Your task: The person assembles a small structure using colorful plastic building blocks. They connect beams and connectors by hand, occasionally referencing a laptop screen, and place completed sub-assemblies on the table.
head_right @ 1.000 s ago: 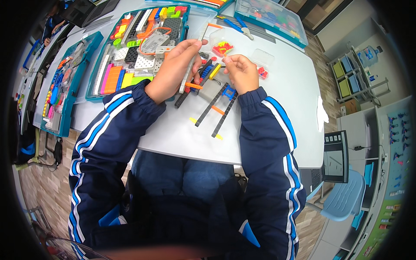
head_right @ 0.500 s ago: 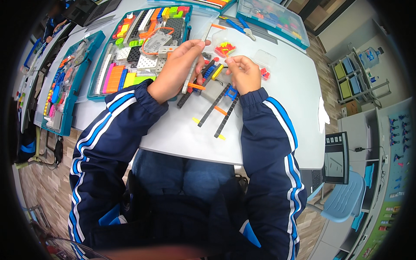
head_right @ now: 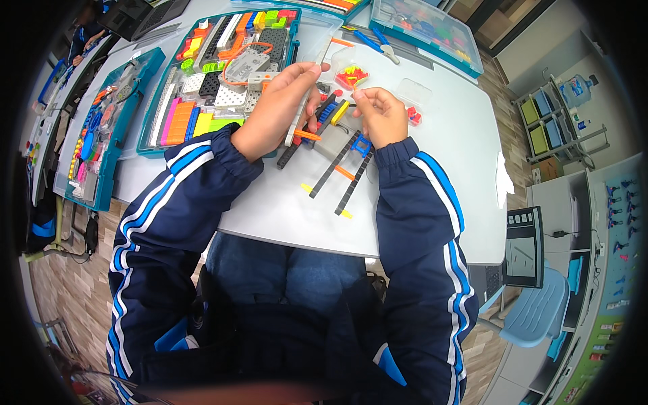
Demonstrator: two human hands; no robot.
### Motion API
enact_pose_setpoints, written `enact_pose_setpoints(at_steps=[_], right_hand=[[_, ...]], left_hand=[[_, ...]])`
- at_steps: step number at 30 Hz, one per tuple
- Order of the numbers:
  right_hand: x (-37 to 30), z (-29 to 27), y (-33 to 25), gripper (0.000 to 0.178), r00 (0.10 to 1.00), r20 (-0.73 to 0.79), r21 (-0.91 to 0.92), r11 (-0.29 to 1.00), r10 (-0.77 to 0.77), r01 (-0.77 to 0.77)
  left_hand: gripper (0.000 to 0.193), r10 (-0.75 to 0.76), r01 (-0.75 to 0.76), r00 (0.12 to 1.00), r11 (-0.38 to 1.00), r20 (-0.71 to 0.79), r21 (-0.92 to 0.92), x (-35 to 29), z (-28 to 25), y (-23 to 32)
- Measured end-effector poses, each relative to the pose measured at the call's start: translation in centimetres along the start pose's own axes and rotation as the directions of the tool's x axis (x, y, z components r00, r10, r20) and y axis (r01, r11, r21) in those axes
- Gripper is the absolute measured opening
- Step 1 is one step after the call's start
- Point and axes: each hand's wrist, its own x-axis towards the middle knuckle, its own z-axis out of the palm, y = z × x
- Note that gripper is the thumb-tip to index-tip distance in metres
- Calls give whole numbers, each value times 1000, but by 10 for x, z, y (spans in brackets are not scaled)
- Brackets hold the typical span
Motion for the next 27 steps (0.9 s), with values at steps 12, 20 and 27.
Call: enact_pose_setpoints(at_steps=[12, 20, 27], right_hand=[[0, 0, -1, 20, 1000, 3, -13, 1000, -2, 2], [0, 0, 0, 21, 1000, 7, -20, 1000, -10, 11], [-1, 0, -1, 21, 1000, 7, -17, 1000, -5, 6]], left_hand=[[41, -4, 5, 1000, 999, -30, 51, -3, 4, 3], [40, -13, 15, 999, 998, -39, 54, -3, 4, 3], [40, -18, 20, 999, 998, -34, 54, -3, 4, 3]])
